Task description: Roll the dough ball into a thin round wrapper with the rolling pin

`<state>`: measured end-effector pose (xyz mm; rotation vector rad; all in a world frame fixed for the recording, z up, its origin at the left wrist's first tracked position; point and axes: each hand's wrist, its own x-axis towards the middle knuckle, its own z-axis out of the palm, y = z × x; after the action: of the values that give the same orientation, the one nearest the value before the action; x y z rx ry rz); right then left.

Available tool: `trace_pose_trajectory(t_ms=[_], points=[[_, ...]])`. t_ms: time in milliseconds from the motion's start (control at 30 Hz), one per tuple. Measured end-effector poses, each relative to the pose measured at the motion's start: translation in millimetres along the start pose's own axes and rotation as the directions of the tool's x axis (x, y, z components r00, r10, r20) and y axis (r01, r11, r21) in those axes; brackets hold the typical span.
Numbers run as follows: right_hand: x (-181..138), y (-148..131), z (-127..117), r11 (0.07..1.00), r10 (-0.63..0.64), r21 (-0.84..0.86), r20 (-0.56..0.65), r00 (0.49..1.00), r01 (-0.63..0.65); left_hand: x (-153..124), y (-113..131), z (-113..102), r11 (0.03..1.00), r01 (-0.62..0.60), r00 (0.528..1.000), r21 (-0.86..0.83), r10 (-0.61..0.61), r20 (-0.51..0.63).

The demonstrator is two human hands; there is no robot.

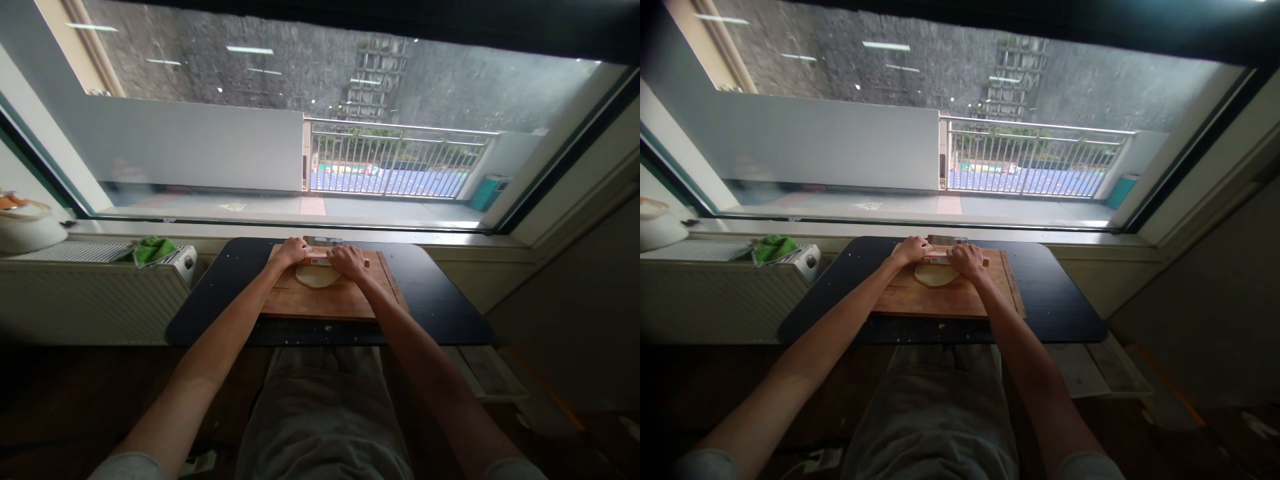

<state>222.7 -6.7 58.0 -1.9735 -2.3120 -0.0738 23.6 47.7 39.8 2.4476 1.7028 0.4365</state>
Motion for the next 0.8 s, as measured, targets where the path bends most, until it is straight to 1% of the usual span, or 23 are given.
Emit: trace_pose_trajectory(t_ms=[100, 233, 367, 467, 567, 667, 800], points=[[-14, -3, -2, 0.999, -0.032, -0.022, -0.031, 0.999, 0.031, -9, 0, -2, 1.0, -0.013, 1.0, 0.005, 0.013, 0.028], [-28, -5, -3, 0.999, -0.047, -0.004, -0.095, 0.994, 0.047, -22, 2, -5, 0.999, 0.031, 0.999, 0.026, -0.031, -0.006], [-42, -8, 0, 0.999, -0.038, 0.004, -0.126, 0.991, 0.038, -39, 7, -9, 1.0, 0.027, 0.999, 0.01, -0.027, 0.018], [-53, -11, 5, 1.0, -0.014, 0.026, -0.158, 0.987, 0.018, -53, 11, -9, 1.0, 0.018, 1.0, 0.006, -0.018, 0.016], [-63, -13, 7, 0.999, -0.031, 0.038, -0.154, 0.988, 0.037, -66, 16, -10, 1.0, 0.016, 1.0, 0.025, -0.016, 0.006], [-64, -12, 5, 0.998, -0.034, 0.037, -0.155, 0.987, 0.04, -72, 22, -12, 0.998, 0.038, 0.999, 0.043, -0.037, -0.025], [-52, -11, 1, 0.999, 0.011, 0.035, -0.13, 0.991, -0.007, -70, 31, -14, 0.99, 0.126, 0.991, 0.068, -0.122, -0.06]])
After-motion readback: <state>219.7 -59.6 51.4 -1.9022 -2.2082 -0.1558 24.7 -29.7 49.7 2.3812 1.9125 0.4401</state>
